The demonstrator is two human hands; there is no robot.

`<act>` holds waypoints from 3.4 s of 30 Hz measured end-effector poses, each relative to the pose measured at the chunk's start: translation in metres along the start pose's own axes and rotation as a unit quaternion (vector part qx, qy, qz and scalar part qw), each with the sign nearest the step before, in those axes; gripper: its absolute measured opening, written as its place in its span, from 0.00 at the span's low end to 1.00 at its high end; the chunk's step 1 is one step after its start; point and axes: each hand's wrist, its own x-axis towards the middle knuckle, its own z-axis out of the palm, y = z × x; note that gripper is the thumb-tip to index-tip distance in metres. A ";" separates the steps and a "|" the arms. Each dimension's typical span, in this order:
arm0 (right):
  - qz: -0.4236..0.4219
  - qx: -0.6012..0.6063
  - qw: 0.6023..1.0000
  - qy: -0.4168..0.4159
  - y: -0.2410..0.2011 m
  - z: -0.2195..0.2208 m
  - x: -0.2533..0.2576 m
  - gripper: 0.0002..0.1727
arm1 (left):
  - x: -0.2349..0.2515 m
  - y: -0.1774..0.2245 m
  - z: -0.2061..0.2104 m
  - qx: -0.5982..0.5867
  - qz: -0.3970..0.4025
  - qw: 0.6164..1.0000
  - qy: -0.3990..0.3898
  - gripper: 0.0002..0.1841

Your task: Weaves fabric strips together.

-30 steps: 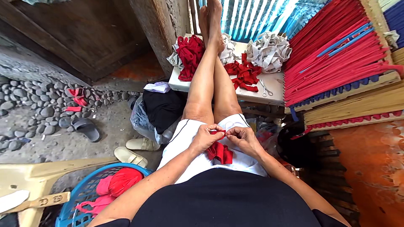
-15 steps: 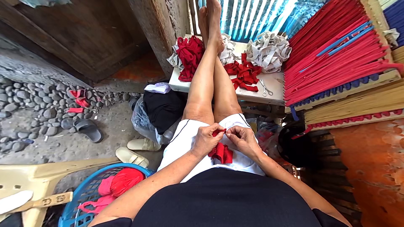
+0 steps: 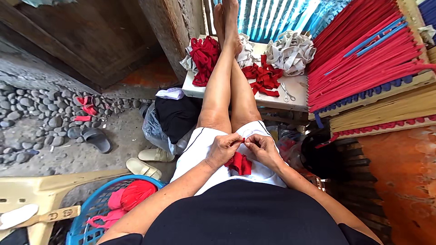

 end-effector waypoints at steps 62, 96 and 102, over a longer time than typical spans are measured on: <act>-0.251 -0.169 0.942 0.149 -0.044 -0.031 0.008 0.11 | 0.007 0.038 -0.009 0.095 -0.010 0.991 0.091 0.07; -0.347 -0.095 0.928 0.094 -0.091 -0.040 0.026 0.06 | 0.006 0.001 -0.002 -0.063 -0.188 0.965 -0.170 0.05; -0.259 -0.127 0.944 0.161 -0.060 -0.063 0.061 0.07 | 0.004 -0.002 -0.004 -0.125 -0.180 0.967 -0.133 0.07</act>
